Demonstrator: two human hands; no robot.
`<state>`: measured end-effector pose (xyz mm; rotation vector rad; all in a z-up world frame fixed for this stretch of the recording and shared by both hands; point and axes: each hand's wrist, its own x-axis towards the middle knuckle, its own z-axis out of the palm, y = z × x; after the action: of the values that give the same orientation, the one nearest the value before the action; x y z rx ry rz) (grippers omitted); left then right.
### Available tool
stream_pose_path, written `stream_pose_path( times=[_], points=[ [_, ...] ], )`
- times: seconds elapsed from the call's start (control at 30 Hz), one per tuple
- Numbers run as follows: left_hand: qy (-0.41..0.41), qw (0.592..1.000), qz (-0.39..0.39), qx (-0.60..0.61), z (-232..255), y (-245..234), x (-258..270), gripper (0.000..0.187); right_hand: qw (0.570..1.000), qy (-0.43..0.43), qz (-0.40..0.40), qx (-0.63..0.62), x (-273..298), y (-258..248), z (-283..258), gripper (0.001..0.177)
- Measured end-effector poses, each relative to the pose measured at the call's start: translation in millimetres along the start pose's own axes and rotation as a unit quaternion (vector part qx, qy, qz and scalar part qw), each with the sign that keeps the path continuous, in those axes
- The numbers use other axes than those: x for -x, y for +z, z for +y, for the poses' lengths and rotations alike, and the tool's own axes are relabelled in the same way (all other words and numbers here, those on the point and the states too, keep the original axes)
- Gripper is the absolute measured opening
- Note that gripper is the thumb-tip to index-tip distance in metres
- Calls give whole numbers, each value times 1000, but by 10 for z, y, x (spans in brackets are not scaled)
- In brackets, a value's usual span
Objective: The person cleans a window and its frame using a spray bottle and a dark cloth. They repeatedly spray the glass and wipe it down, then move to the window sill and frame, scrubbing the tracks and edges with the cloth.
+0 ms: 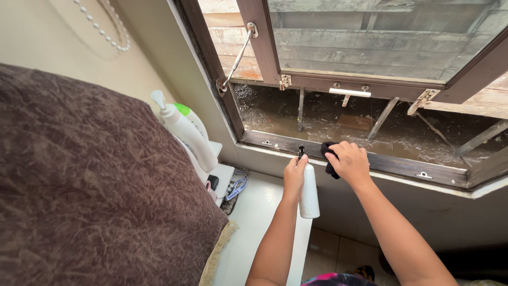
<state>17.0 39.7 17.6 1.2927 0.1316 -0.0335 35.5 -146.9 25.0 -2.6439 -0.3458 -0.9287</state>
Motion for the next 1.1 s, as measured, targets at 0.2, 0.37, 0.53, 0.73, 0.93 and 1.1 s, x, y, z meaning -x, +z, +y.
stream_pose_path(
  times=[0.2, 0.37, 0.53, 0.73, 0.93, 1.1],
  points=[
    [-1, 997, -16, 78, -85, -112, -107, 29, 1000, 22, -2, 21, -55, -10, -103, 23],
    [-9, 990, 17, 142, -120, -455, -201, 34, 998, -16, -56, 34, -374, 304, -338, 24],
    [-60, 990, 55, 119, 27, -698, -94, 38, 994, -64, -55, -69, -751, 982, -896, 23],
    [-52, 986, 67, 143, 82, -854, 49, 36, 989, -42, -90, -106, -1013, 1297, -1111, 22],
    [-12, 993, 29, 118, 124, -738, -86, 30, 993, -80, -63, -61, -790, 971, -943, 24],
    [40, 999, 31, 13, -5, -606, -332, 31, 996, -71, -35, -40, -515, 559, -621, 26]
  ],
)
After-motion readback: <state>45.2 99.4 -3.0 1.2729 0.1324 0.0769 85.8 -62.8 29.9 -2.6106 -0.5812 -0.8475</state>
